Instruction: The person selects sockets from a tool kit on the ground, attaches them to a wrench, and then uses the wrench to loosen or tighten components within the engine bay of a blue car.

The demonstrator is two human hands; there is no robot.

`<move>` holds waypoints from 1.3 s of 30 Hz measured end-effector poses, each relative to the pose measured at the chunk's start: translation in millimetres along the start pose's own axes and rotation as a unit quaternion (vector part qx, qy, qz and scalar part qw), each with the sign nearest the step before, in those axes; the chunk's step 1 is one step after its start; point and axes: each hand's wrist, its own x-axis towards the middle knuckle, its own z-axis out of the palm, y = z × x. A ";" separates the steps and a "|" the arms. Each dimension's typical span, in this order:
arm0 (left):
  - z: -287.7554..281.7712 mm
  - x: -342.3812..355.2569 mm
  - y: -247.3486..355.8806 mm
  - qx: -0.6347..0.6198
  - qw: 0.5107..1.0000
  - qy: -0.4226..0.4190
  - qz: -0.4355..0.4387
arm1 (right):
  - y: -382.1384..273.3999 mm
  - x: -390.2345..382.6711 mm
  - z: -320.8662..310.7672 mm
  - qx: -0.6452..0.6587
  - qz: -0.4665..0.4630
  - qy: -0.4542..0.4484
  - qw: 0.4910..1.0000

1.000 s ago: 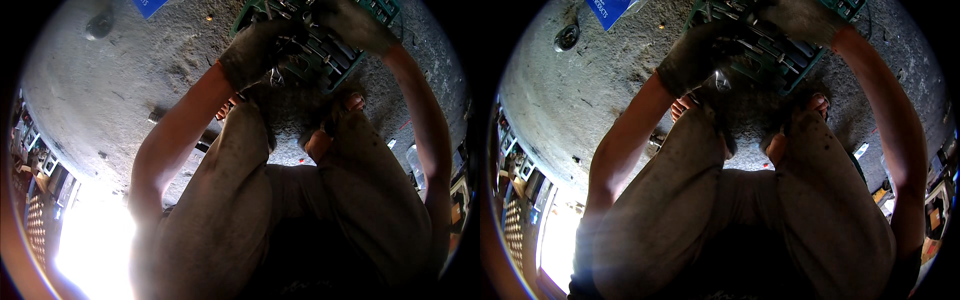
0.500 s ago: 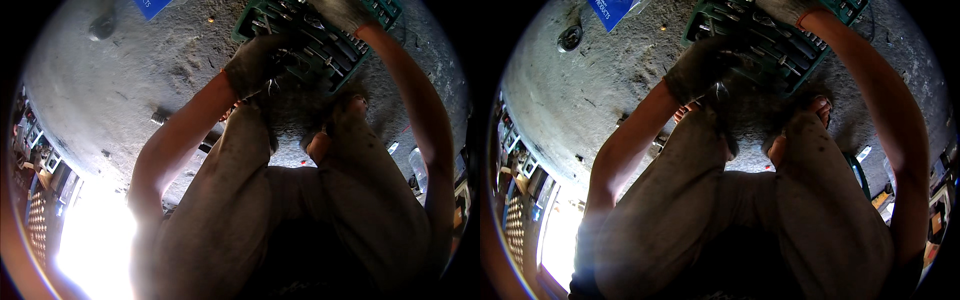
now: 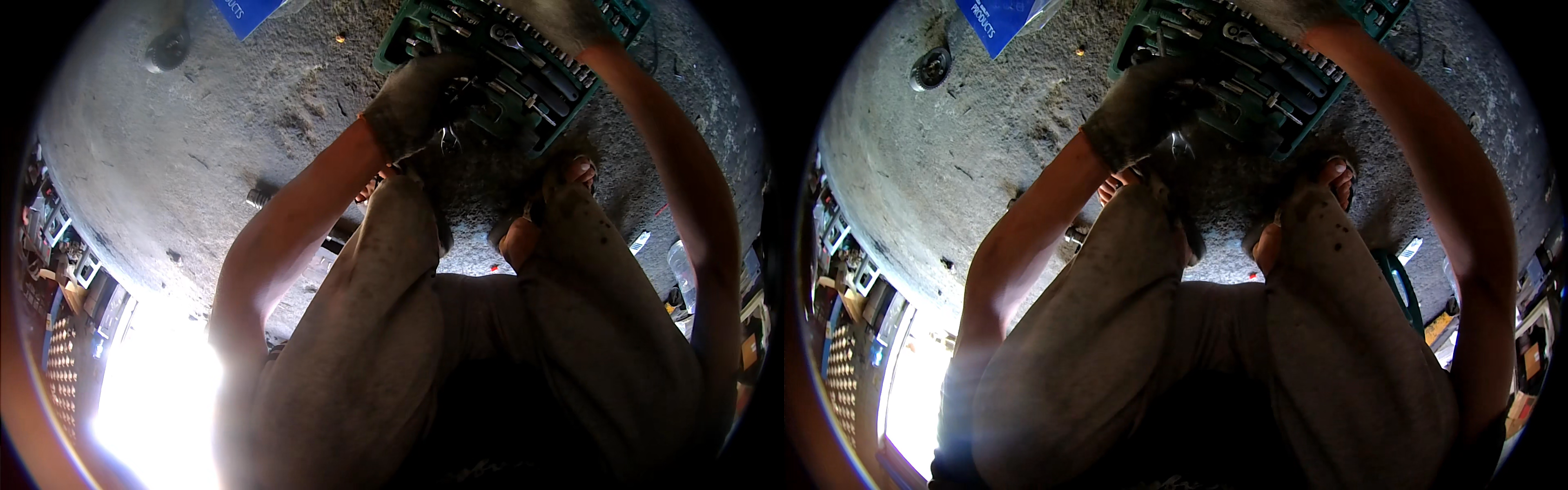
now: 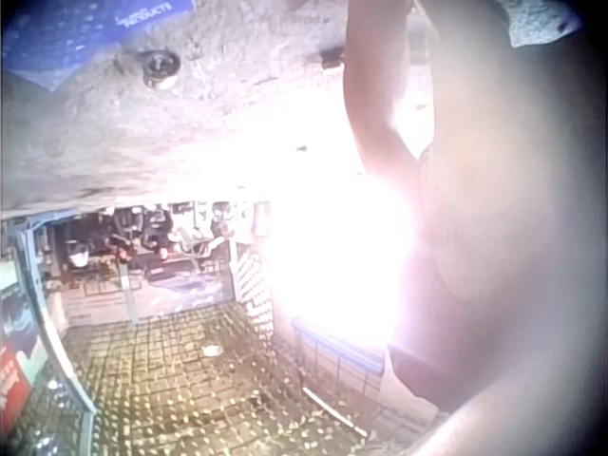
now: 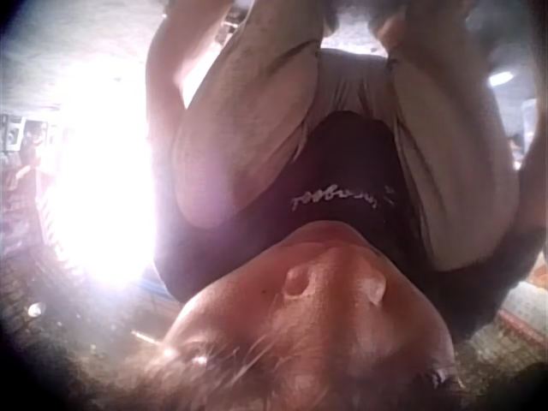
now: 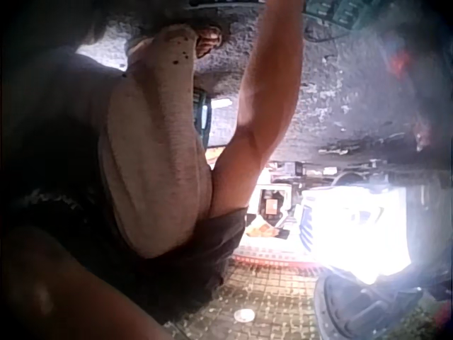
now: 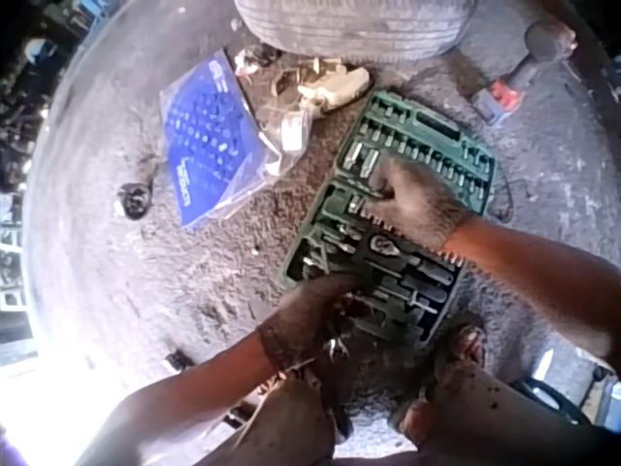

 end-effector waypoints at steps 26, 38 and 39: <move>14.9 -22.9 37.6 -0.274 0.946 -0.165 -0.055 | -77.8 -34.9 -47.5 -0.016 -0.087 -0.223 0.971; 5.2 -25.5 45.7 -0.217 0.970 -0.111 -0.012 | -66.1 -32.1 -50.5 0.140 -0.094 -0.150 0.974; 1.9 -26.2 45.8 -0.203 0.974 -0.102 0.002 | -67.7 -32.3 -53.0 0.131 -0.102 -0.142 0.976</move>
